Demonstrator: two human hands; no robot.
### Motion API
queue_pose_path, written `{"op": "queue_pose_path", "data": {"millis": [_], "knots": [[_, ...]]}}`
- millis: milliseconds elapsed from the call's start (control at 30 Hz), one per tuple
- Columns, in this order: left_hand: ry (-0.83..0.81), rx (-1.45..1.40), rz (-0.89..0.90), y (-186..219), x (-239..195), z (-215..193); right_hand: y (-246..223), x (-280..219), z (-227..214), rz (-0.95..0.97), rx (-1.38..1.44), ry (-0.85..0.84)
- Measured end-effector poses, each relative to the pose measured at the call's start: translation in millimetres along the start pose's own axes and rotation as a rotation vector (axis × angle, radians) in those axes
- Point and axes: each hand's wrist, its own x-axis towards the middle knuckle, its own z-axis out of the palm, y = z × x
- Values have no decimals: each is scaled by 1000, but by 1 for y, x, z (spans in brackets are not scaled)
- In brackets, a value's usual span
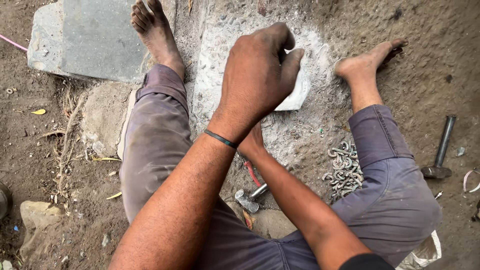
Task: The person sits on the ground and uses a hammer and chisel to shape a metal object placed on a concrete block. They repeatedly strike the chisel to refine the metal piece, occasionally using pliers to adjust its position.
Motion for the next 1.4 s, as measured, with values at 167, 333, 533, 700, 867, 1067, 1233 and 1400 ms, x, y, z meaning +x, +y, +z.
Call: {"op": "queue_pose_path", "data": {"millis": [167, 333, 533, 700, 867, 1067, 1233, 1400], "knots": [[-10, -2, 32, -1, -5, 12, 5, -7, -13, 145, -118, -25], [-59, -3, -53, 2, 0, 11, 39, 42, -5, 167, -157, -107], [-37, 18, -1, -1, -1, 14, 50, 20, 15, 182, -60, -6], [-26, 32, 17, -4, -4, 18, 44, -20, 15, 180, -129, -67], [-27, 38, 20, -2, -1, 18, 39, -4, -13, 125, -86, 260], [-87, 30, -59, -6, -2, 19, 51, 34, -58, 305, -314, 237], [-53, 74, -12, -12, -5, 22, 65, 52, -57, 107, -526, 314], [-47, 119, -25, -8, -1, 39, 89, 58, -70, 115, -161, 209]]}}
